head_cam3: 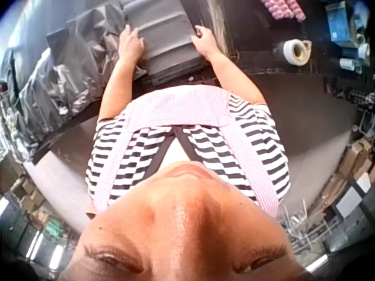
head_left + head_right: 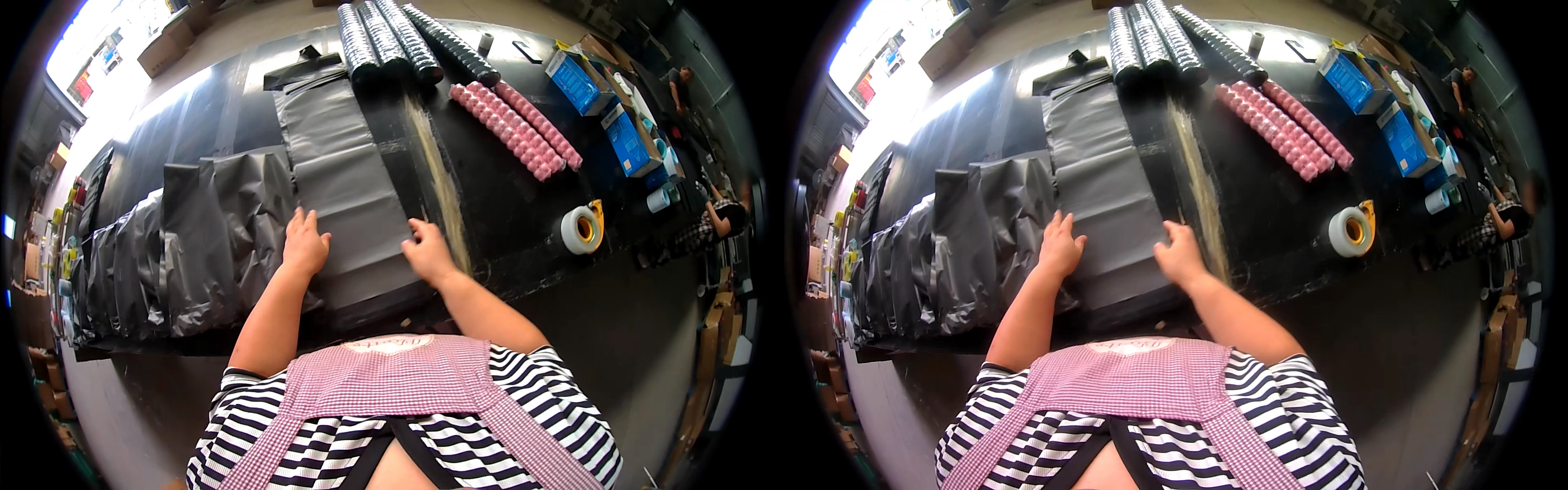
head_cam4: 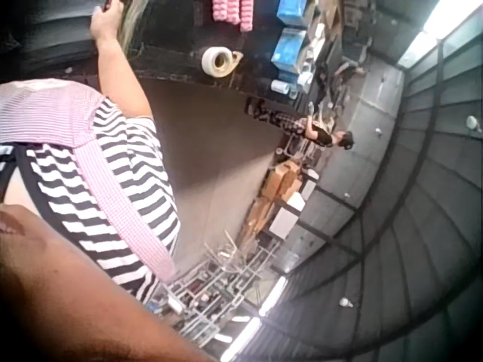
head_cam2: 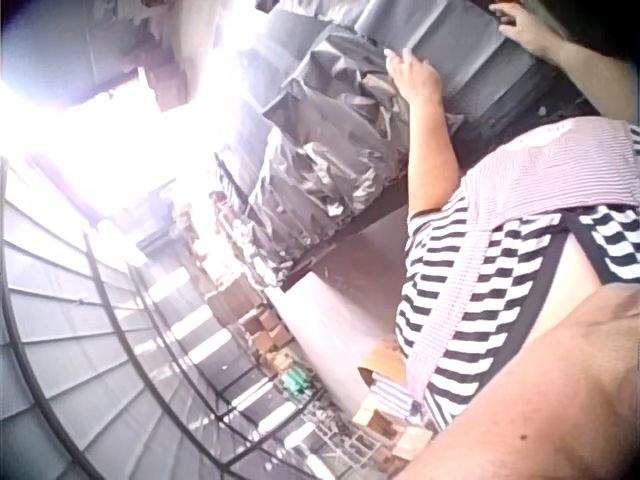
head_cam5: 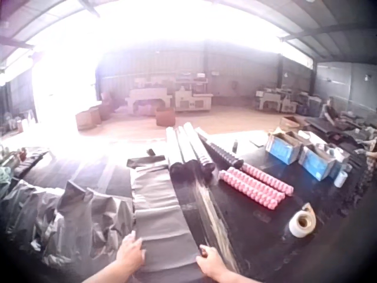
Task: The person packs pink foam tubes into grey plastic bags by hand, folds the bags to seal them, and arranges the finished packages in a row on a workbench.
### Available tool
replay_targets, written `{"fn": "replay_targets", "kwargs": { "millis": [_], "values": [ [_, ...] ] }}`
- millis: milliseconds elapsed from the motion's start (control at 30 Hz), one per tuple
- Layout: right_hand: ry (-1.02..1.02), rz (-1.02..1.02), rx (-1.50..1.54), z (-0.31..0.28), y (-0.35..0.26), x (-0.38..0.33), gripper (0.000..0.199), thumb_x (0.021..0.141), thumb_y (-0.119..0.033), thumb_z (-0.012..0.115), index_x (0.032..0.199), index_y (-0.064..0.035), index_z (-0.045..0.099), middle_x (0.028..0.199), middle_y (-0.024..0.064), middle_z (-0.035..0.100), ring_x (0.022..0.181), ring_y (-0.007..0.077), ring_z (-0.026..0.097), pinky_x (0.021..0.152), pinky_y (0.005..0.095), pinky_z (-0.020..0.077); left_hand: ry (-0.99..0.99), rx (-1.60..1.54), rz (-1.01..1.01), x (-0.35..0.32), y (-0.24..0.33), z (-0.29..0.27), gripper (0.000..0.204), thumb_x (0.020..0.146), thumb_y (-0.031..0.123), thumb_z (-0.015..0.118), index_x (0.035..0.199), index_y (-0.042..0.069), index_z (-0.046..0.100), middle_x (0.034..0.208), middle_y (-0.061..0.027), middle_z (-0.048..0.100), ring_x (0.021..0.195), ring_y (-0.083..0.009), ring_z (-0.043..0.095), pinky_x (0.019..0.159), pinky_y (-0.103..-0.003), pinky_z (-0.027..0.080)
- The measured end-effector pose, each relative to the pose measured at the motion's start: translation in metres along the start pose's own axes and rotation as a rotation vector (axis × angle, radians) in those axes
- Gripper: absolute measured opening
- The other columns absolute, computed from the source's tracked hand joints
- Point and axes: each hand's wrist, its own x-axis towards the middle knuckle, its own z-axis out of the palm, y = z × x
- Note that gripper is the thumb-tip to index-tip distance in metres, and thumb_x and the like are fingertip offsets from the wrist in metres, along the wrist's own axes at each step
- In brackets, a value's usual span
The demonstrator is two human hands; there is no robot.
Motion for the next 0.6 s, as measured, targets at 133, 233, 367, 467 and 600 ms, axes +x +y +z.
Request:
{"fn": "replay_targets", "kwargs": {
  "millis": [133,233,367,467,600],
  "values": [
    [-0.096,0.110,-0.027,0.016,-0.029,0.012,0.072,0.086,-0.015,0.071,0.147,0.0050,0.040,0.131,0.0271,0.056,0.133,0.0390,0.048,0.114,0.0414,0.0386,0.175,0.233,-0.450,0.039,0.015,0.030,0.076,0.095,0.051,0.061,0.156,0.013,0.037,0.163,-0.0257,0.028,0.147,-0.0438,0.029,0.118,-0.056,0.026],
    [-0.175,0.318,0.169,0.017,-0.036,0.028,0.074,0.087,-0.016,0.071,0.148,0.0055,0.036,0.132,0.0284,0.055,0.131,0.0390,0.050,0.112,0.0410,0.0400,0.264,0.120,-0.512,0.056,0.037,0.031,0.070,0.091,0.047,0.068,0.149,0.012,0.047,0.155,-0.0222,0.038,0.143,-0.0430,0.034,0.114,-0.056,0.033],
    [-0.190,0.289,0.223,0.026,-0.018,0.059,0.062,0.084,-0.015,0.072,0.136,0.0074,0.045,0.125,0.0278,0.060,0.118,0.0368,0.061,0.101,0.0400,0.0480,0.203,0.161,-0.523,0.065,0.074,0.034,0.070,0.090,0.045,0.069,0.148,0.012,0.048,0.155,-0.0206,0.039,0.139,-0.0426,0.039,0.112,-0.054,0.037],
    [-0.344,0.202,0.183,0.005,-0.016,0.085,0.042,0.079,-0.009,0.072,0.115,0.0053,0.056,0.107,0.0253,0.068,0.100,0.0364,0.068,0.088,0.0396,0.0524,0.162,0.082,-0.548,0.064,0.082,0.026,0.069,0.089,0.043,0.071,0.146,0.011,0.049,0.150,-0.0212,0.042,0.136,-0.0413,0.044,0.111,-0.050,0.041],
    [-0.563,0.293,0.467,-0.078,0.022,0.124,0.055,0.079,0.001,0.073,0.131,0.0056,0.055,0.113,0.0170,0.069,0.103,0.0260,0.067,0.092,0.0369,0.0527,0.231,-0.204,-0.364,0.052,0.090,0.049,0.068,0.087,0.036,0.076,0.145,0.013,0.048,0.148,-0.0212,0.039,0.127,-0.0416,0.051,0.108,-0.046,0.044]
  ]
}}
